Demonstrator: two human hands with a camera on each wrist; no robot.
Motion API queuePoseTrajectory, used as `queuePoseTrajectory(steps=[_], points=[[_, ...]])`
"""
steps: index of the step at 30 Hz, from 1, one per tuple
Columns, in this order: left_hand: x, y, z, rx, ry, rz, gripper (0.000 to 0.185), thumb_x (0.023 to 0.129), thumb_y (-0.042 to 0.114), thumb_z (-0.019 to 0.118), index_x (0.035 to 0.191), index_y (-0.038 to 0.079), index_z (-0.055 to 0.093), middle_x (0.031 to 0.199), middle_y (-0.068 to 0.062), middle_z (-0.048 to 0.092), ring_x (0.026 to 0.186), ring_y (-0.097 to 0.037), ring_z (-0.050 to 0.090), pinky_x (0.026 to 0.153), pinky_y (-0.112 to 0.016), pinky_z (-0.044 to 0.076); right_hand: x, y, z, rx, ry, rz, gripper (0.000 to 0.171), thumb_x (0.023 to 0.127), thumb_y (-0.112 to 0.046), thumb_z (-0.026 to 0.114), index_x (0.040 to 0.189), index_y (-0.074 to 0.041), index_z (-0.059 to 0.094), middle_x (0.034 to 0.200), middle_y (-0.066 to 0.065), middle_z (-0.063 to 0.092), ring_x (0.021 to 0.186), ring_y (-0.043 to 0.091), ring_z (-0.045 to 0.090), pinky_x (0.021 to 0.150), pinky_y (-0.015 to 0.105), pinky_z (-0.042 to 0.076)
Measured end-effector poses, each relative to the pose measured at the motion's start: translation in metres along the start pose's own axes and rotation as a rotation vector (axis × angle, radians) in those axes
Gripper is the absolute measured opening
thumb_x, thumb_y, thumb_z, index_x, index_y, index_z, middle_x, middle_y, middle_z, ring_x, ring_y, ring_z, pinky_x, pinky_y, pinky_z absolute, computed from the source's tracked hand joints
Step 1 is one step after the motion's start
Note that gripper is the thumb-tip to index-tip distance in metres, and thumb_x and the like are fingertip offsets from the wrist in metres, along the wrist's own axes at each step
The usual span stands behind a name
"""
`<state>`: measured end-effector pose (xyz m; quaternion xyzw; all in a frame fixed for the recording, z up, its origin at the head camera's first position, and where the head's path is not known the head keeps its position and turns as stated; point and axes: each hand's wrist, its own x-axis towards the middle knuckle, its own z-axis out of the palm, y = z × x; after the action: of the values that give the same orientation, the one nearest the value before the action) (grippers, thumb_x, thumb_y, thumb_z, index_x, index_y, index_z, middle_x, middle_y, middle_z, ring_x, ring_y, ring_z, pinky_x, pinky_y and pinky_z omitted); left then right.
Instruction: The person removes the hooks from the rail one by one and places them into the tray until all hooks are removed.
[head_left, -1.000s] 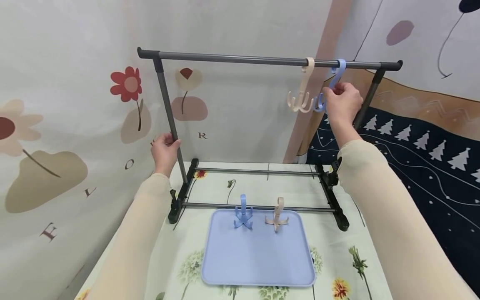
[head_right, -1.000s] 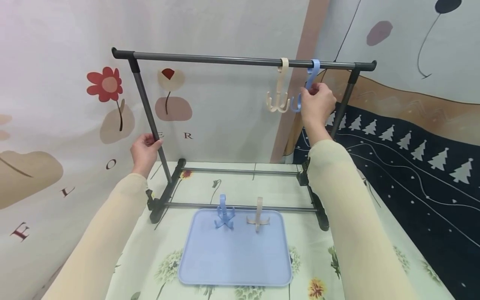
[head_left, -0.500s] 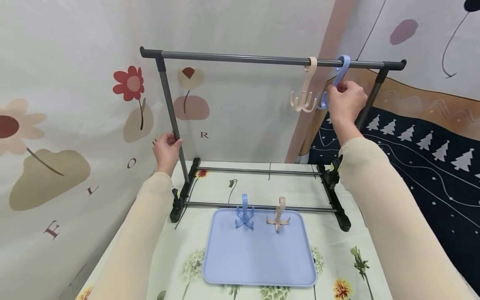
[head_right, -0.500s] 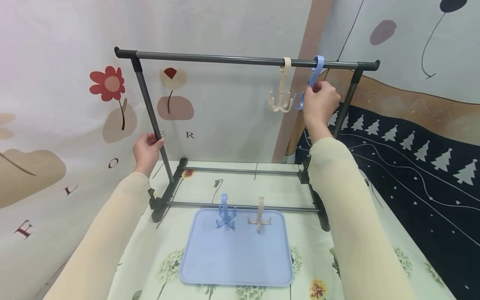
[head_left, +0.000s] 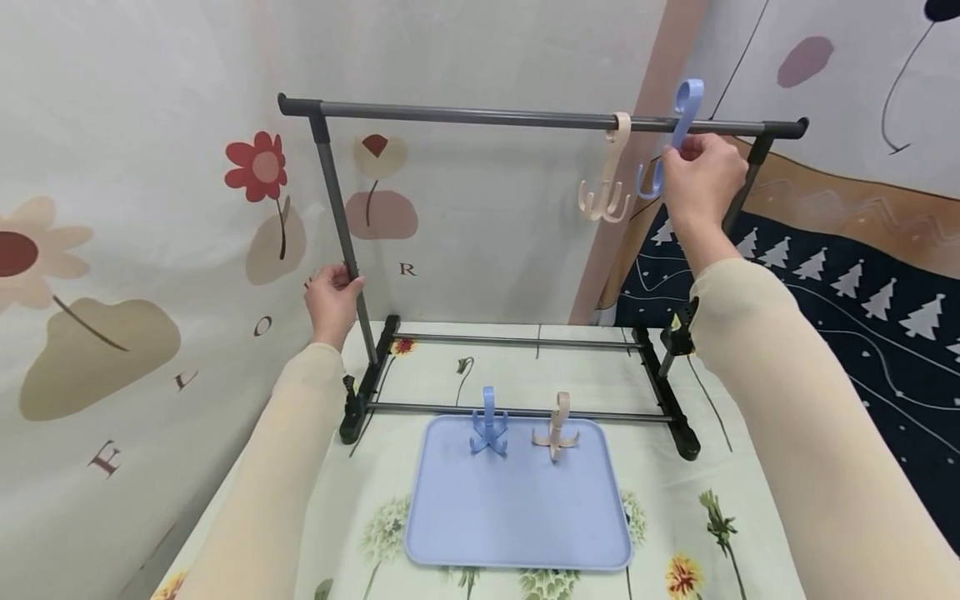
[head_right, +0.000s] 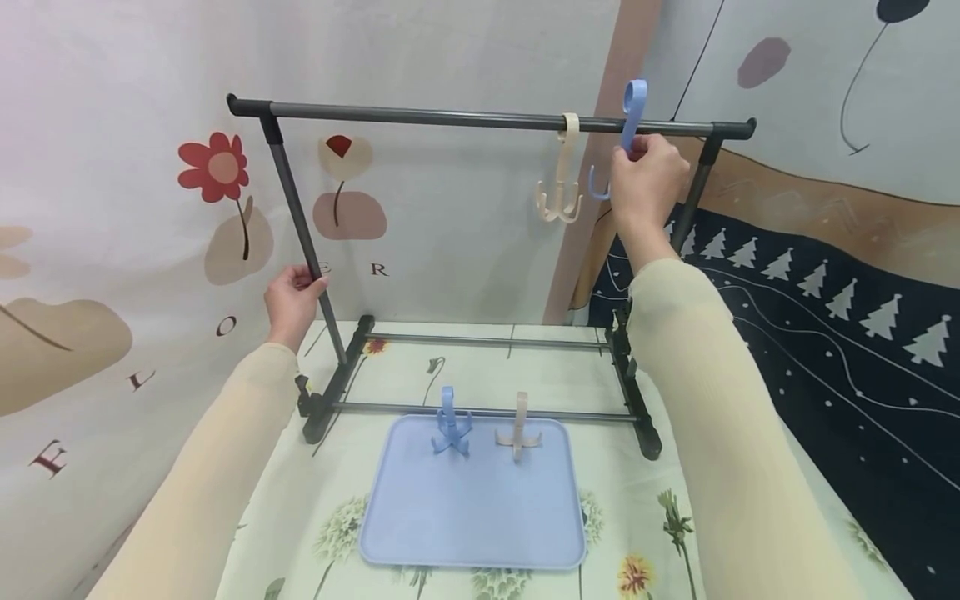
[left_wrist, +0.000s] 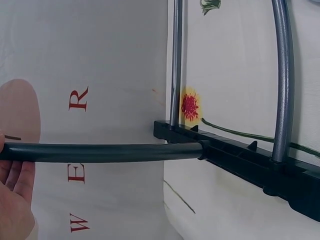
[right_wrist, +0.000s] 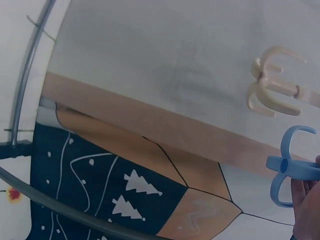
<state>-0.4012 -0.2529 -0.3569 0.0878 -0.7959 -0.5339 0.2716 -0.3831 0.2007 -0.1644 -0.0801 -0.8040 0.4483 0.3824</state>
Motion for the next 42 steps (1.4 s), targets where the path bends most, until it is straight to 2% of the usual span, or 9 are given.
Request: queuePoseTrajectory(steps=[6,15,22,31,38,42], points=[[0.001,-0.001,0.000,0.002,-0.006,0.010,0.033,0.098,0.017,0.065,0.125,0.000,0.059,0.121,-0.017,0.063,0.113,-0.029,0.061,0.098,-0.041,0.046,-0.011,0.008,-0.002,0.052,0.005,-0.021,0.039,0.097,-0.036,0.062,0.124,-0.009,0.068,0.119,0.008,0.069,0.107,0.014,0.066,0.095,0.026,0.049],[0.002,-0.003,-0.003,0.017,-0.013,0.027,0.032,0.098,0.019,0.064,0.123,0.000,0.060,0.119,-0.016,0.064,0.110,-0.027,0.061,0.097,-0.039,0.046,-0.031,0.013,-0.007,0.150,-0.045,-0.080,0.038,0.095,-0.036,0.066,0.124,-0.011,0.067,0.117,0.008,0.067,0.106,0.014,0.065,0.093,0.028,0.051],[0.002,-0.003,-0.005,0.008,-0.017,0.012,0.031,0.098,0.019,0.065,0.123,0.001,0.060,0.119,-0.014,0.063,0.110,-0.026,0.060,0.098,-0.040,0.046,-0.053,0.013,-0.007,0.161,-0.096,-0.132,0.038,0.094,-0.036,0.067,0.121,-0.009,0.070,0.111,0.008,0.070,0.100,0.014,0.066,0.091,0.027,0.052],[0.003,-0.003,-0.006,0.015,-0.025,0.007,0.032,0.098,0.018,0.064,0.125,0.001,0.060,0.119,-0.014,0.063,0.110,-0.026,0.061,0.098,-0.039,0.046,-0.090,0.018,-0.006,0.122,-0.190,-0.232,0.036,0.093,-0.033,0.070,0.112,-0.002,0.071,0.102,0.011,0.072,0.091,0.012,0.068,0.088,0.027,0.054],[0.004,-0.004,-0.009,0.014,-0.020,0.014,0.032,0.098,0.020,0.065,0.124,0.002,0.061,0.118,-0.013,0.064,0.109,-0.024,0.060,0.097,-0.038,0.046,-0.114,0.023,-0.004,0.102,-0.286,-0.287,0.030,0.092,-0.031,0.073,0.103,-0.003,0.075,0.091,0.011,0.074,0.082,0.012,0.069,0.072,0.018,0.051],[0.003,-0.004,-0.011,0.008,-0.020,0.011,0.032,0.098,0.021,0.065,0.124,0.002,0.061,0.117,-0.012,0.063,0.109,-0.024,0.059,0.098,-0.039,0.045,-0.127,0.025,0.000,0.103,-0.373,-0.284,0.029,0.091,-0.031,0.074,0.101,-0.004,0.076,0.090,0.009,0.075,0.085,0.017,0.071,0.072,0.023,0.053]])
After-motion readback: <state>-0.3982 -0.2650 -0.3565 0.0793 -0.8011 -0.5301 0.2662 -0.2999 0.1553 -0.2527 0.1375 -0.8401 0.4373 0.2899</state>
